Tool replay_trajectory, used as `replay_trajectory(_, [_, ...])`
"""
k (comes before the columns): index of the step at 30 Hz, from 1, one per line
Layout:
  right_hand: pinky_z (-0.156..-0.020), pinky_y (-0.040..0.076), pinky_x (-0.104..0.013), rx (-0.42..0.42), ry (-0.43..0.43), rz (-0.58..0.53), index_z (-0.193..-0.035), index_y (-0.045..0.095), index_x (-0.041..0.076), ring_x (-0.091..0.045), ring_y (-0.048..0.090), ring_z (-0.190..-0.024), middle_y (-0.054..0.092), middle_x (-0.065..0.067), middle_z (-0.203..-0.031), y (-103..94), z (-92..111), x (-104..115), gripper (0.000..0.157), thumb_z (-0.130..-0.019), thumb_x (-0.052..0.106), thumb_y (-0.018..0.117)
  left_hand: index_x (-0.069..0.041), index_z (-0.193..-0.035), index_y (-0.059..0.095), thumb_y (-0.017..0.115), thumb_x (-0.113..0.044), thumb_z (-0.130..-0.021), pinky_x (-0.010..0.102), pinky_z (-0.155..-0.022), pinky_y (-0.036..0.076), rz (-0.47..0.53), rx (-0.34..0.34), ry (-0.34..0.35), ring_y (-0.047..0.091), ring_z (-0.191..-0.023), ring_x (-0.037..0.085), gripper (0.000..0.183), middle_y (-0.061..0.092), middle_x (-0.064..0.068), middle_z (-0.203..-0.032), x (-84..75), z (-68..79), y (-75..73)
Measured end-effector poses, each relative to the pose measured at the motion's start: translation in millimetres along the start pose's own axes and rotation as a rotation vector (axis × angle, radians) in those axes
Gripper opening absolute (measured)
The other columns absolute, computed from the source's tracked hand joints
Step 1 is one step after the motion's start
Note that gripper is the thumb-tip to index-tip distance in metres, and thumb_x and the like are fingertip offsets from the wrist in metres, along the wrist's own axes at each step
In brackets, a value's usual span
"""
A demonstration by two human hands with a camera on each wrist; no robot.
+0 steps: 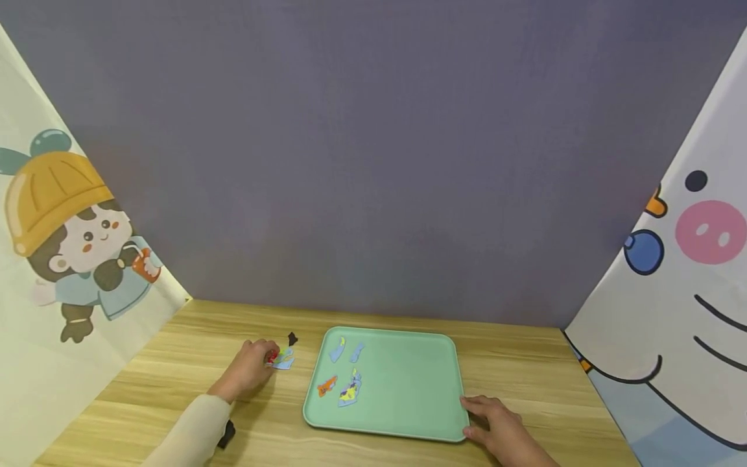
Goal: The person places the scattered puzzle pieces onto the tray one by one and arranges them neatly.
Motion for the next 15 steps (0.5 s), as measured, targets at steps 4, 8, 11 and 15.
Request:
replay_trajectory(4, [-0.087,0.04,-0.06,-0.011,-0.028,0.02,-0.129,0.055,-0.002,-0.047,0.046,-0.114,0.052,-0.023,-0.126,-1.0,2.1,2.0,0.063,-0.081,0.037,0.07,-0.001,-0.104,0.066,0.076,0.003,-0.069,0.045,-0.071,0.046,-0.013,0.003,0.005,0.05,-0.084,0.028,0.037,0.061,0.011,-0.095,1.3,-4.9,1.1])
replay_trajectory(8, [-0.086,0.041,-0.057,-0.018,-0.051,0.032,-0.129,0.054,-0.002,-0.046,0.047,-0.113,0.053,-0.022,-0.126,-1.0,3.0,3.1,0.063,-0.082,0.037,0.069,-0.002,-0.102,0.067,0.073,0.007,-0.069,0.047,-0.073,0.046,-0.03,-0.003,0.019,0.051,-0.085,0.03,0.034,0.061,0.011,-0.095,5.0,-8.7,4.1])
replay_trajectory(11, [-0.086,0.041,-0.058,-0.011,-0.049,0.035,-0.129,0.054,-0.002,-0.046,0.047,-0.113,0.053,-0.022,-0.126,-1.1,1.9,2.4,0.063,-0.082,0.037,0.069,-0.003,-0.102,0.067,0.07,0.008,-0.07,0.047,-0.073,0.046,-0.034,0.002,0.017,0.051,-0.085,0.03,0.033,0.06,0.011,-0.093,6.0,-10.9,5.0])
replay_trajectory(15, [-0.086,0.04,-0.06,-0.006,-0.035,0.033,-0.129,0.054,-0.002,-0.047,0.046,-0.114,0.053,-0.022,-0.126,-1.6,1.0,1.8,0.063,-0.082,0.037,0.069,-0.003,-0.104,0.066,0.07,0.006,-0.072,0.049,-0.076,0.046,-0.024,0.038,-0.007,0.051,-0.087,0.032,0.034,0.058,0.011,-0.093,5.4,-11.8,4.7])
Point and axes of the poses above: each hand's wrist, its own z-axis away from the middle knuckle, its own y-axis out of the palm, x = y × z, the point moved 1 cm from there along -z, towards the middle knuckle
